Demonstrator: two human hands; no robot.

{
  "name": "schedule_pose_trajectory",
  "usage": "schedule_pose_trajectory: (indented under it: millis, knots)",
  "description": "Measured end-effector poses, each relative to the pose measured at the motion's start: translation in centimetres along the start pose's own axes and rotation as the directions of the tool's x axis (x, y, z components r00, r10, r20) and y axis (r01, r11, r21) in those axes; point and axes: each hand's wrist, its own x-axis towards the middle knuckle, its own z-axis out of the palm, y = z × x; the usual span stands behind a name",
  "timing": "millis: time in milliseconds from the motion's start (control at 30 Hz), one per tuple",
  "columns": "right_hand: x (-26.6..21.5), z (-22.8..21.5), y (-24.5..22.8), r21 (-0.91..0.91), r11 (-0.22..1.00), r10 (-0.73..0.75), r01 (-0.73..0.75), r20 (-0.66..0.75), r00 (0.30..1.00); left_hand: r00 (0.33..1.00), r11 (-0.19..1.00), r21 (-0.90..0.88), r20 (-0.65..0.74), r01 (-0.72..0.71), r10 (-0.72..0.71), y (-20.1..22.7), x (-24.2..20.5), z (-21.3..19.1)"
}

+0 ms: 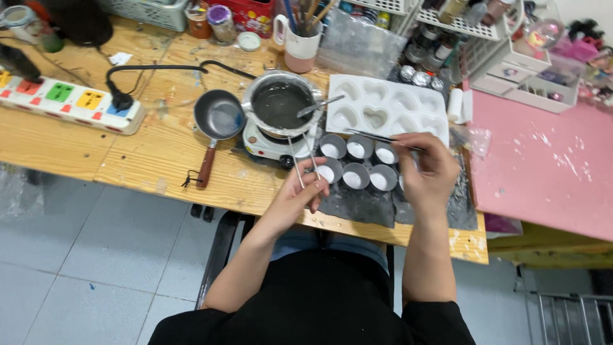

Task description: Pouring melted wax into small metal molds and preparing wicks or containers.

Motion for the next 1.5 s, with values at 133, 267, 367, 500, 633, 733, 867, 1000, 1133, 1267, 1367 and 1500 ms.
schedule_pose_trajectory:
  millis: [133,267,367,500,633,733,867,1000,1133,1267,1367,1500]
  knots:
    - [-3.1,-6.9,0.6,-0.142,0.983,0.083,-0.115,-0.212,0.974,0.999,0.999,0.002,-0.02,0.037,-0.037,0.6,-0.3,0.4]
    - [-7.0,-13.5,2.8,-0.248,0.954,0.049,-0.166,-0.419,0.907,1.0,1.0,0.026,-0.018,0.013,-0.012,0.5,-0.2,0.5]
    - [-9.2,-16.7,5.9,-0.409,0.889,-0.002,-0.206,-0.454,0.891,0.999,0.999,0.033,-0.025,0.029,-0.028,0.6,-0.4,0.8]
    - [-8.9,-17.0,7.1,-0.623,0.714,0.03,-0.32,-0.429,0.903,0.999,0.999,0.035,-0.03,0.035,-0.034,0.8,-0.4,1.0]
    - [-9.4,-17.9,9.8,-0.64,0.675,0.05,-0.366,-0.456,0.889,0.998,0.998,0.026,-0.04,0.055,-0.054,0.6,-0.3,1.0]
    - [-9.0,-17.7,10.7,-0.632,0.65,0.102,-0.422,-0.478,0.872,0.999,0.999,0.02,-0.027,0.048,-0.047,0.8,-0.3,0.9]
    - [-9.1,-18.1,11.7,-0.677,0.598,0.126,-0.429,-0.449,0.884,0.999,0.999,0.023,-0.019,0.039,-0.039,0.6,-0.3,0.9]
    - [-8.6,-18.2,10.9,-0.77,0.529,0.051,-0.355,-0.389,0.92,0.999,0.999,0.02,-0.01,0.038,-0.037,0.7,-0.3,0.8]
    - [-8.7,-18.8,10.9,-0.725,0.578,0.091,-0.375,-0.4,0.912,0.999,0.999,0.027,-0.017,0.039,-0.039,0.7,-0.3,0.9]
    - [-8.1,-18.0,10.5,-0.585,0.723,0.086,-0.367,-0.45,0.889,0.999,0.999,0.017,-0.011,0.042,-0.042,0.5,-0.2,0.7]
    - [-7.8,-17.7,10.5,-0.58,0.762,0.034,-0.288,-0.408,0.912,0.999,0.999,0.018,-0.009,0.04,-0.04,0.5,-0.2,0.7]
    - [-6.8,-16.2,8.2,-0.666,0.617,0.223,-0.419,-0.362,0.905,0.998,0.998,0.022,-0.016,0.058,-0.057,0.7,-0.2,0.9]
